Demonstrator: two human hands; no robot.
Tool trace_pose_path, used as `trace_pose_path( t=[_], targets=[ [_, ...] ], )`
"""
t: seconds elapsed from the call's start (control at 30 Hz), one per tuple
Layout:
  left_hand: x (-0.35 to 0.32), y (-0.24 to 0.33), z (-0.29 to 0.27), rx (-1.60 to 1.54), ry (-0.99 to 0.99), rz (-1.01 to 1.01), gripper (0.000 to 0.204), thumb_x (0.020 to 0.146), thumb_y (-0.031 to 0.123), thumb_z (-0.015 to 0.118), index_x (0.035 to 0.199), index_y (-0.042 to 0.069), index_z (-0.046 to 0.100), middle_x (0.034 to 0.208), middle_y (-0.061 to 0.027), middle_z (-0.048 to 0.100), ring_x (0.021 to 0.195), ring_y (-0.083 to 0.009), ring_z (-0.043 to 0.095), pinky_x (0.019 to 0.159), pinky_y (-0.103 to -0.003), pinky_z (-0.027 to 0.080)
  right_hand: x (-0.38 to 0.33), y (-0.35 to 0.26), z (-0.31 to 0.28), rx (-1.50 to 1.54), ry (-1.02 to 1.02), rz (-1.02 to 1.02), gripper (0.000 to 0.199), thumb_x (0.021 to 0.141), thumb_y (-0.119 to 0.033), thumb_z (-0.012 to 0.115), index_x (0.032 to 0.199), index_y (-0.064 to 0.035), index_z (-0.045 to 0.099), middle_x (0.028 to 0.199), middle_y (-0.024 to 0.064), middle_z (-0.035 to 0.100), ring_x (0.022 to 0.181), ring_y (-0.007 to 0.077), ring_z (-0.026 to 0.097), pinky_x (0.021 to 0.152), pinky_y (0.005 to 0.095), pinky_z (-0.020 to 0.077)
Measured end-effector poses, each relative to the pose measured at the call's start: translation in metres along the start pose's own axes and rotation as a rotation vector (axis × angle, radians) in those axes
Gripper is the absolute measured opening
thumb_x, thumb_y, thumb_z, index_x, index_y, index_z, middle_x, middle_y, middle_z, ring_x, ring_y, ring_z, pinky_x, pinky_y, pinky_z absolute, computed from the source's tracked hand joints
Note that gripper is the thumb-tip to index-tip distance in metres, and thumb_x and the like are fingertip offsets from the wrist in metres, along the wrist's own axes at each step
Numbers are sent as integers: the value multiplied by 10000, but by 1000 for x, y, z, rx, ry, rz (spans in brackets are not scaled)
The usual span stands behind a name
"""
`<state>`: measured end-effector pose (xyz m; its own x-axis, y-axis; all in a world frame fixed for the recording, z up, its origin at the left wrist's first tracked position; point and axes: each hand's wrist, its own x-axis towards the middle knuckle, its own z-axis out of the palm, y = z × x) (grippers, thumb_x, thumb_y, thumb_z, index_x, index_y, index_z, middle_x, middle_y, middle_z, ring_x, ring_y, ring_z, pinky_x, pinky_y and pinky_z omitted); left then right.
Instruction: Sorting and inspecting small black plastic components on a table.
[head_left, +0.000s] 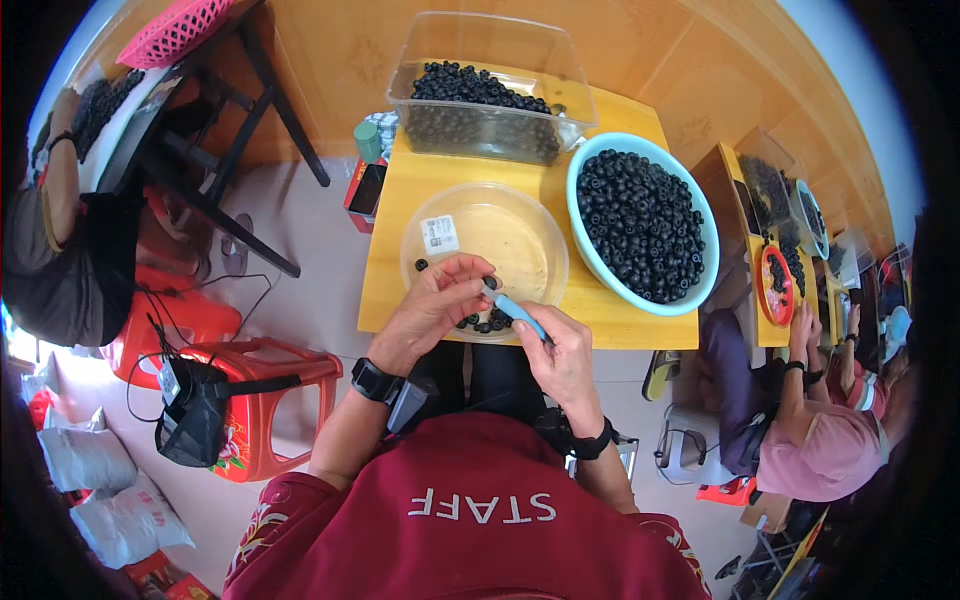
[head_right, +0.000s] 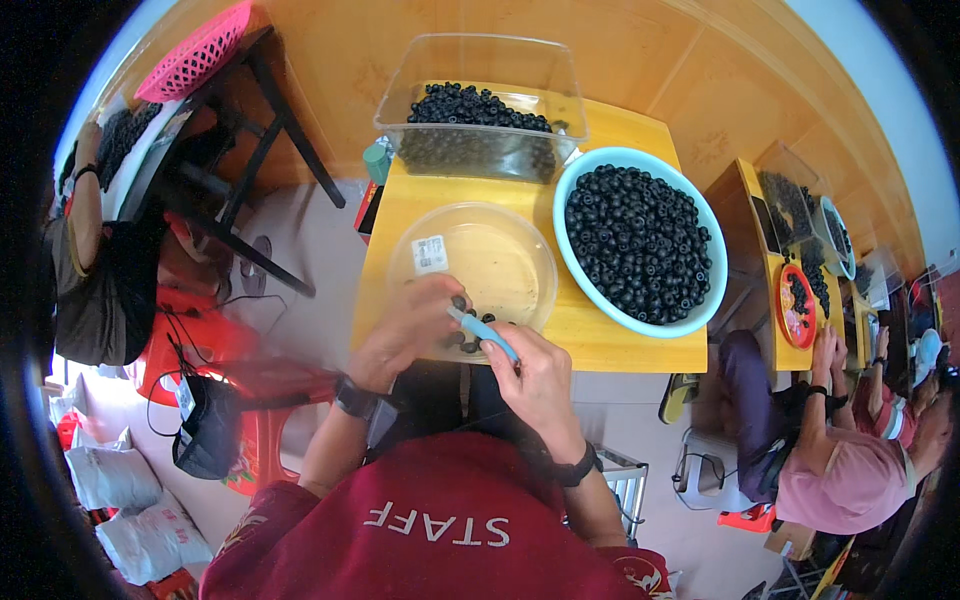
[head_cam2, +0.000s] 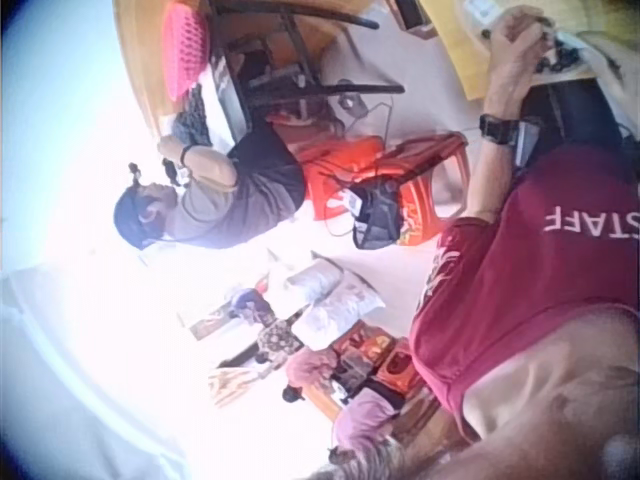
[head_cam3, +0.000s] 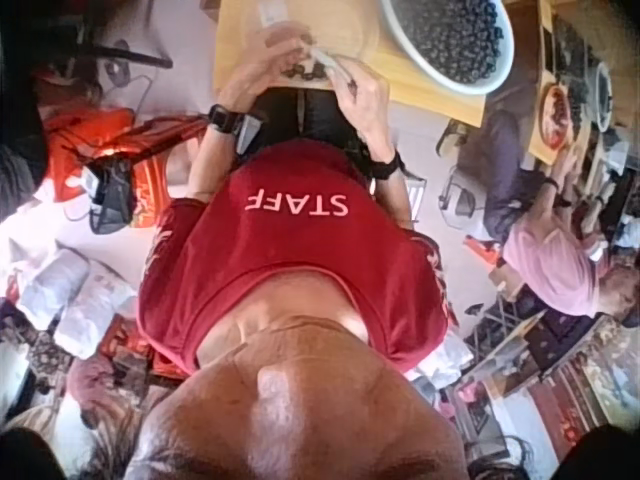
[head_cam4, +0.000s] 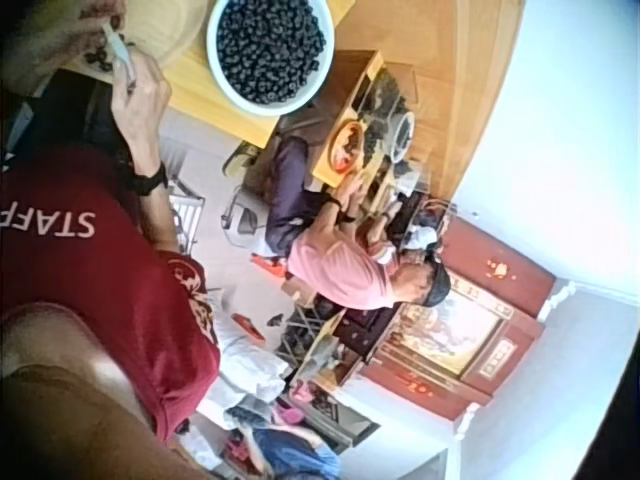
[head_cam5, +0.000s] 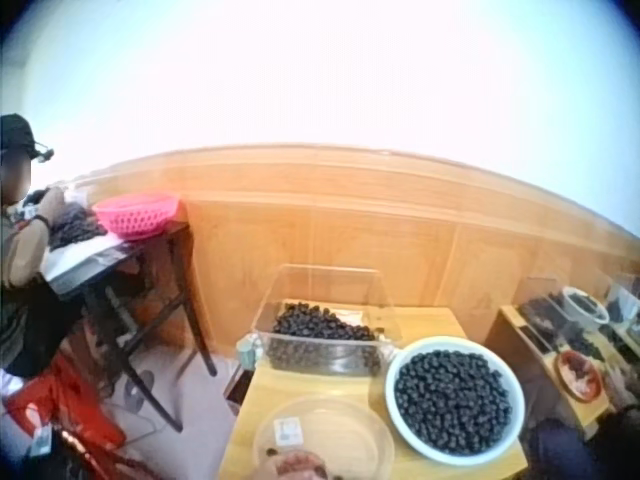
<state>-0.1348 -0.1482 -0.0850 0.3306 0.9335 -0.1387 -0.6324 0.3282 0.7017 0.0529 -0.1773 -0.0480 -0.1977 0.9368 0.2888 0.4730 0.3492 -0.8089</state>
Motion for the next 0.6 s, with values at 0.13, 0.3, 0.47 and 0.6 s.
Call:
trace_pose_path(
  t=[0.13, 0.3, 0.47, 0.6],
  targets=[
    [-3, -3, -2, -29, -24, 13, 224, 867, 77, 599, 1083, 22, 569, 968, -46, 610, 890, -121, 599, 783, -251, 504, 2, -5, 3, -43, -25, -36, 141, 808, -68, 613, 916, 20, 640, 717, 128, 612, 557, 193, 552, 504, 280, 413],
    [-5, -5, -6, -99, -35, 22, 186, 866, 87, 604, 1040, 26, 583, 953, -45, 610, 850, -112, 592, 766, -247, 504, 3, -5, 2, -88, -46, -59, 145, 809, -65, 610, 923, 19, 641, 709, 129, 607, 562, 205, 559, 508, 287, 418],
    [-5, -5, -7, -141, -32, 6, 176, 871, 78, 594, 1037, 24, 578, 923, -41, 603, 830, -112, 593, 755, -242, 507, 4, -5, 4, -116, -30, -97, 137, 804, -117, 645, 908, -27, 649, 722, 122, 627, 525, 232, 596, 492, 320, 455],
    [-4, -8, -10, -197, -50, 0, 168, 870, 75, 592, 1027, 22, 564, 902, -46, 598, 782, -115, 594, 734, -236, 512, 3, -8, 3, -115, -36, -66, 142, 806, -91, 626, 920, -8, 645, 710, 124, 614, 544, 220, 577, 506, 304, 438]
  ],
)
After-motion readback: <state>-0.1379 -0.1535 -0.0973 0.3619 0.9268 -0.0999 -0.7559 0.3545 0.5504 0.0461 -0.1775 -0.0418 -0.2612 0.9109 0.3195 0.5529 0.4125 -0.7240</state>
